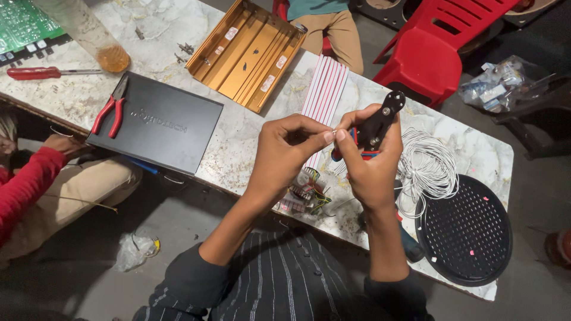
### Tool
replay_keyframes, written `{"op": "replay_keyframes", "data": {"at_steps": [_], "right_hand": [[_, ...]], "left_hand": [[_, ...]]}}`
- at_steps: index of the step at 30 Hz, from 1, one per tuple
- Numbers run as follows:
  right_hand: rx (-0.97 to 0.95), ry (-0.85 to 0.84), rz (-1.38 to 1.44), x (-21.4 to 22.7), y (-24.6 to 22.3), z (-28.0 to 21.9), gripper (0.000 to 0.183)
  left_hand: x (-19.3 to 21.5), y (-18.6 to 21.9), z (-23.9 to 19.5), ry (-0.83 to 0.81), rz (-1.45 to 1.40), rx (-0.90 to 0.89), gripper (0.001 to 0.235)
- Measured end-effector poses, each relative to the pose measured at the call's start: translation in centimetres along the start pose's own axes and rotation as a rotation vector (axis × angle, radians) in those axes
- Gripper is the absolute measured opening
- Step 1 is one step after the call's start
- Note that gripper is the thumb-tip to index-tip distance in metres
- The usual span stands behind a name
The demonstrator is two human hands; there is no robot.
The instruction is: The person strips the insulation from multiple white wires using a wire stripper. They repeatedly pick up a wire, strip the end, and place it on the table.
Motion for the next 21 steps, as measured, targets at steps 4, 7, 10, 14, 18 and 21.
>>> {"op": "replay_keyframes", "data": {"at_steps": [4, 7, 10, 14, 18, 21], "right_hand": [[0.03, -0.013, 0.014, -0.3, 0.2, -0.5, 0.03], [0.008, 0.025, 0.195, -0.6, 0.5, -0.9, 0.029], [-0.024, 0.058, 0.51, -1.0, 0.7, -1.0, 0.029], [0.07, 0.059, 0.355, -0.8, 0.2, -1.4, 0.031], [0.172, -0.03, 0.095, -0.2, -0.3, -1.9, 0.034], [0.202, -0.051, 0.055, -0.1, -0.2, -2.1, 0.034]], "left_hand": [[-0.2, 0.0, -0.2, -0.004, -0.063, -0.01, 0.011], [-0.4, -0.2, -0.6, 0.002, -0.117, 0.01, 0.011], [-0.8, -0.3, -0.7, -0.001, -0.296, 0.028, 0.011], [-0.5, 0.0, -0.9, 0.002, -0.254, 0.024, 0.012], [-0.3, 0.1, -1.3, -0.012, -0.24, 0.048, 0.013], [-0.3, 0.1, -1.3, -0.024, -0.257, 0.072, 0.013]]}}
Point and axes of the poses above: each hand's wrist, its own z-axis towards the middle knuckle, its own x-axis out of the back of the hand, y = z × x, the point moved 2 cm from there along z, towards the middle knuckle
